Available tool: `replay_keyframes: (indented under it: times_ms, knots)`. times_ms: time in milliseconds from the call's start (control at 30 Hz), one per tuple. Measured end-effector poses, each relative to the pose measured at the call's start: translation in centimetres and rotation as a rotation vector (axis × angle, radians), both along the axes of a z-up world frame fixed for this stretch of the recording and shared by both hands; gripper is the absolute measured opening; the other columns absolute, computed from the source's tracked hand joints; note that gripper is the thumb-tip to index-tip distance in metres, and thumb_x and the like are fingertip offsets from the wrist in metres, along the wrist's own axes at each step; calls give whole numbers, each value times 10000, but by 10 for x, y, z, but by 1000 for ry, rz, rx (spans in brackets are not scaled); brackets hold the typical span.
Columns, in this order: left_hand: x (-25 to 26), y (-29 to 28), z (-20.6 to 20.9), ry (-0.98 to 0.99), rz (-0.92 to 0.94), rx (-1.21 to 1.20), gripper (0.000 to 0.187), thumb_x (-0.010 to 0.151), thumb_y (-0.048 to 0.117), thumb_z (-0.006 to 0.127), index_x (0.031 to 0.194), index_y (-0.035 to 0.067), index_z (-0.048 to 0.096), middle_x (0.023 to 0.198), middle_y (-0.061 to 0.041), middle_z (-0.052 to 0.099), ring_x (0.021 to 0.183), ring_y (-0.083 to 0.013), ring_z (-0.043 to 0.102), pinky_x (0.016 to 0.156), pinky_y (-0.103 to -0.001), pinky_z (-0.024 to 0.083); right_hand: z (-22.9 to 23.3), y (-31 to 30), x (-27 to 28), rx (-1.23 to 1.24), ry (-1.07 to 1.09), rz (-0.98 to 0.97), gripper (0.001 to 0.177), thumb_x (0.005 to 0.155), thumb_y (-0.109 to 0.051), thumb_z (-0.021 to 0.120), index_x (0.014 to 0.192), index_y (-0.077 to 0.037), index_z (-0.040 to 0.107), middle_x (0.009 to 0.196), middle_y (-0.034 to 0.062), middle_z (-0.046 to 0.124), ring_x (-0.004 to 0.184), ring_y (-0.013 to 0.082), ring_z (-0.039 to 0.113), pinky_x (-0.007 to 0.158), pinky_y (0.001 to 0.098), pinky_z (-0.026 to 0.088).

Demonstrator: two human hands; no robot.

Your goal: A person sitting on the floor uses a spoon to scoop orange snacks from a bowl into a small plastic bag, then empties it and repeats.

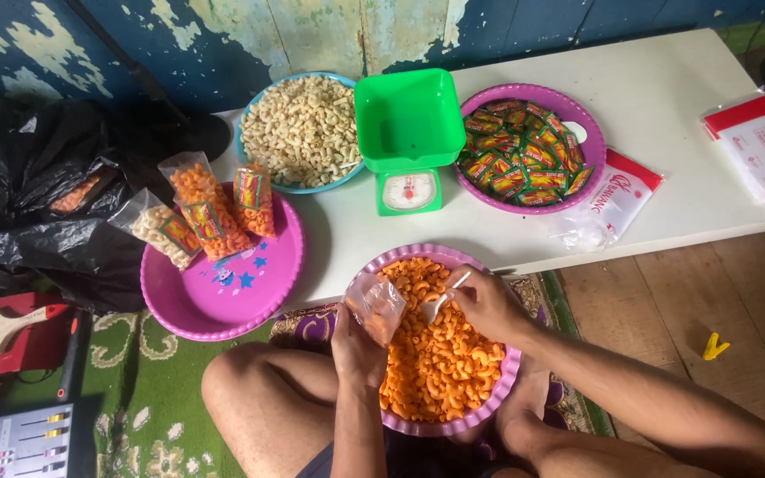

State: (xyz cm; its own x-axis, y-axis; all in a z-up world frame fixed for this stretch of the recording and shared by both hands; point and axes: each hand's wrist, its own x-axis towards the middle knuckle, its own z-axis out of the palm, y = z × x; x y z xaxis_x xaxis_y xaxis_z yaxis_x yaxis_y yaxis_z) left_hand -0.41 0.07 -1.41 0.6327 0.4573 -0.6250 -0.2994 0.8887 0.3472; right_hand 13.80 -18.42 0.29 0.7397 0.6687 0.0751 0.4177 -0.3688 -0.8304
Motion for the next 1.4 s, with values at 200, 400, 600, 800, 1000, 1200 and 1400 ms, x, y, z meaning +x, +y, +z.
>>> replay_keyframes:
  times_ms: [200,400,600,800,1000,1200,1400]
  knots:
    - [-1,-1,-3,21,2,-11,433,1073,474,429,1357,197,602,1307,-116,680,1142,-323,687,1024,-494,527,-4,-10,9,24,389,-93,178,950,24,618,1111,-19,679,970,264,766,627,222,661,612,321,548]
    - [1,-2,11,36,-13,34,456,1088,459,383,1375,169,587,1284,-144,675,1101,-320,692,984,-490,546,-34,-17,18,121,384,-136,129,957,18,644,1082,1,675,989,273,766,570,187,654,594,305,540]
    - [-1,1,6,22,-3,4,413,1086,461,411,1350,202,595,1316,-109,655,1158,-303,662,1020,-461,516,-28,-20,20,152,334,-183,132,919,-3,694,1047,-30,708,938,226,780,546,159,640,546,258,525]
    - [2,-1,53,41,-110,111,481,1111,405,281,1429,134,520,1342,-180,577,1200,-334,589,1056,-453,465,-5,-19,17,81,238,-259,135,886,-53,720,1019,-71,738,843,129,794,586,126,632,515,225,519]
    - [-1,1,37,35,-142,144,486,1111,399,247,1451,146,486,1362,-190,564,1206,-344,568,1049,-486,438,-23,-24,26,79,217,-251,134,879,-55,730,1006,-97,742,847,129,795,552,148,659,500,246,539]
    - [0,0,32,44,-135,148,511,1110,402,219,1479,153,469,1369,-184,569,1212,-350,574,1041,-503,449,-14,-24,24,22,197,-237,132,880,-64,734,1000,-114,756,846,103,806,575,140,652,522,261,524]
    - [1,1,26,22,-124,132,489,1104,402,262,1467,158,481,1371,-203,564,1218,-374,576,1049,-524,438,-17,-23,28,25,216,-265,130,886,-73,733,990,-146,762,860,100,809,556,134,650,521,256,533]
